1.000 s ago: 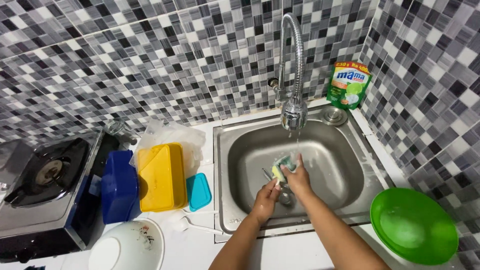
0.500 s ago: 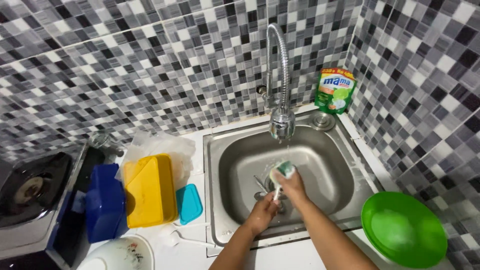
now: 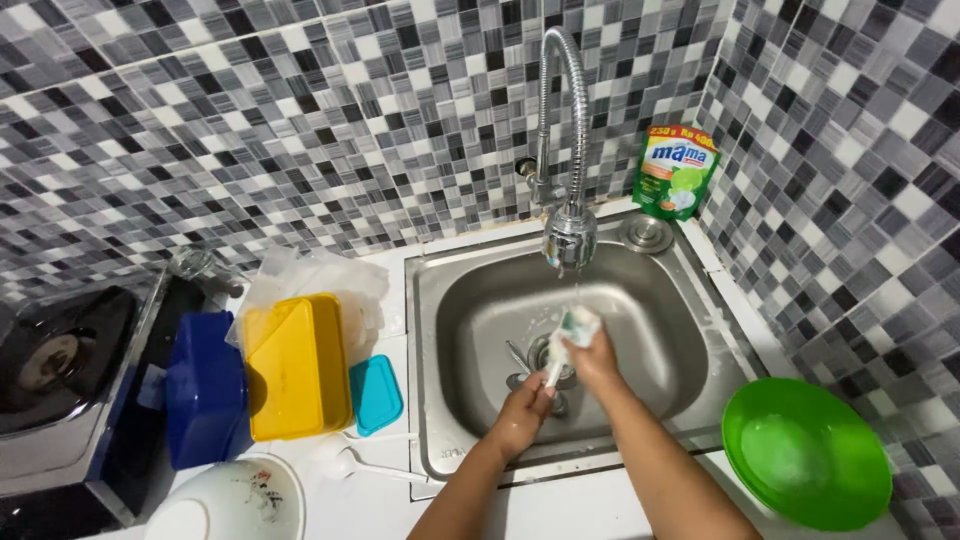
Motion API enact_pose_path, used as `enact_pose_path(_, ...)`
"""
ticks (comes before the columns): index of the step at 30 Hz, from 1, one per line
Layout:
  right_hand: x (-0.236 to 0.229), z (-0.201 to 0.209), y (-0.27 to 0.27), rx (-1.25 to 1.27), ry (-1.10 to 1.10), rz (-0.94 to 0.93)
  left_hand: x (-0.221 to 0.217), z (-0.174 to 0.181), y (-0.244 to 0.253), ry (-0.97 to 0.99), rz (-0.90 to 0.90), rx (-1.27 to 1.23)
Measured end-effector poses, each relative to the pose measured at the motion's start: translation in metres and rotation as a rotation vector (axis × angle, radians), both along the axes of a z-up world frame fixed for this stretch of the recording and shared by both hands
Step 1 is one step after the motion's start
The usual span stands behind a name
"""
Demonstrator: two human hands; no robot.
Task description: Washing various plastic containers and utensils in a kitchen sink using a sponge.
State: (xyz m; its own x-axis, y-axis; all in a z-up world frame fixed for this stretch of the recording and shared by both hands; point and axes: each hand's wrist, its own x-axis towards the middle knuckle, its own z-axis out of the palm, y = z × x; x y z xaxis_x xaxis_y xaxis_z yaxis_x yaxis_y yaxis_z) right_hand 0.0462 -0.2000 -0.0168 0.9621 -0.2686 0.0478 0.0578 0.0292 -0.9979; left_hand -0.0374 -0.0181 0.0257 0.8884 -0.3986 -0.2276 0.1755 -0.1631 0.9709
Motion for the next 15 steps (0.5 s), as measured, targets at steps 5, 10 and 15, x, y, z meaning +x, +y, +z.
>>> enact_pose_path(5, -0.001, 0.010, -0.007, -0.299, 0.045, -0.181, 0.007, -0.017, 0.006, 0.089, -0.063, -0.150)
enact_pose_path(10, -0.005, -0.024, 0.031, -0.160, 0.237, -0.082, 0.017, -0.037, 0.008, 0.069, 0.064, -0.275)
enact_pose_path(15, -0.008, 0.004, 0.037, -0.062, 0.209, 0.036, 0.020, -0.054, 0.006, 0.015, -0.080, -0.335)
